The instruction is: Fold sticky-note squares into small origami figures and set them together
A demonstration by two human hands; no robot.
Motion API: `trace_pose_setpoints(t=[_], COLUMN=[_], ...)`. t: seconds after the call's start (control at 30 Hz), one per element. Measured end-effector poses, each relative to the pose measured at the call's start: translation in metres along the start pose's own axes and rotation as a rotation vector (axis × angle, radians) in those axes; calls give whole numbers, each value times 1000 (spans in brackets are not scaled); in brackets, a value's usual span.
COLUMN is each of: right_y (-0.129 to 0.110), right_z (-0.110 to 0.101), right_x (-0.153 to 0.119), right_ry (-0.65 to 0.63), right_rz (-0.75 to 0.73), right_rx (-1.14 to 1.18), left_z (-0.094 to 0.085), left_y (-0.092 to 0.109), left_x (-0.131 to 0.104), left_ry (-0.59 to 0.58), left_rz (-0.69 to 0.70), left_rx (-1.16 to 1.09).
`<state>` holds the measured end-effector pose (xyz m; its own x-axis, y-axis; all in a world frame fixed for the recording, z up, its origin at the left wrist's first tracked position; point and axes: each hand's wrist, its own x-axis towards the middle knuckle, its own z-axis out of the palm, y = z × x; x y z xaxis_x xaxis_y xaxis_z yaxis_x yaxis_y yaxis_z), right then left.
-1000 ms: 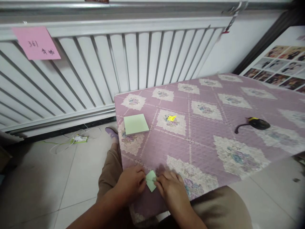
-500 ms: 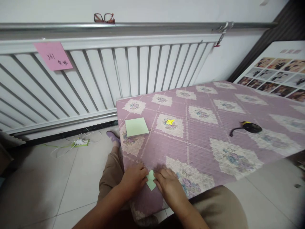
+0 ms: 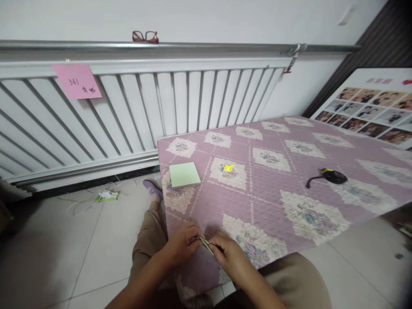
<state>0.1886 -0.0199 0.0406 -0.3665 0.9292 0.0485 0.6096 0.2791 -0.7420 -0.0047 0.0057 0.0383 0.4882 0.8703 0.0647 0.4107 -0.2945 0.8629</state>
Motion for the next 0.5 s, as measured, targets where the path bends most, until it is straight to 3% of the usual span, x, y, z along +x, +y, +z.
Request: trace_pose_setpoints(t=[0.13, 0.27, 0.4, 0.5], right_y=[-2, -2, 2, 6], right_z=[-3, 4, 15, 17], right_x=[-4, -6, -5, -4], right_ry=[17, 30, 38, 51], right_rz=[196, 278, 286, 262], right_rx=[376, 614, 487, 306], left_z=[5, 12, 17, 15], left_y=[4, 3, 2, 2], left_x=[-1, -5, -5, -3], left_ry=[22, 63, 62, -9], left_rz=[-272, -384, -429, -363], left_rx=[-158, -256, -249, 15])
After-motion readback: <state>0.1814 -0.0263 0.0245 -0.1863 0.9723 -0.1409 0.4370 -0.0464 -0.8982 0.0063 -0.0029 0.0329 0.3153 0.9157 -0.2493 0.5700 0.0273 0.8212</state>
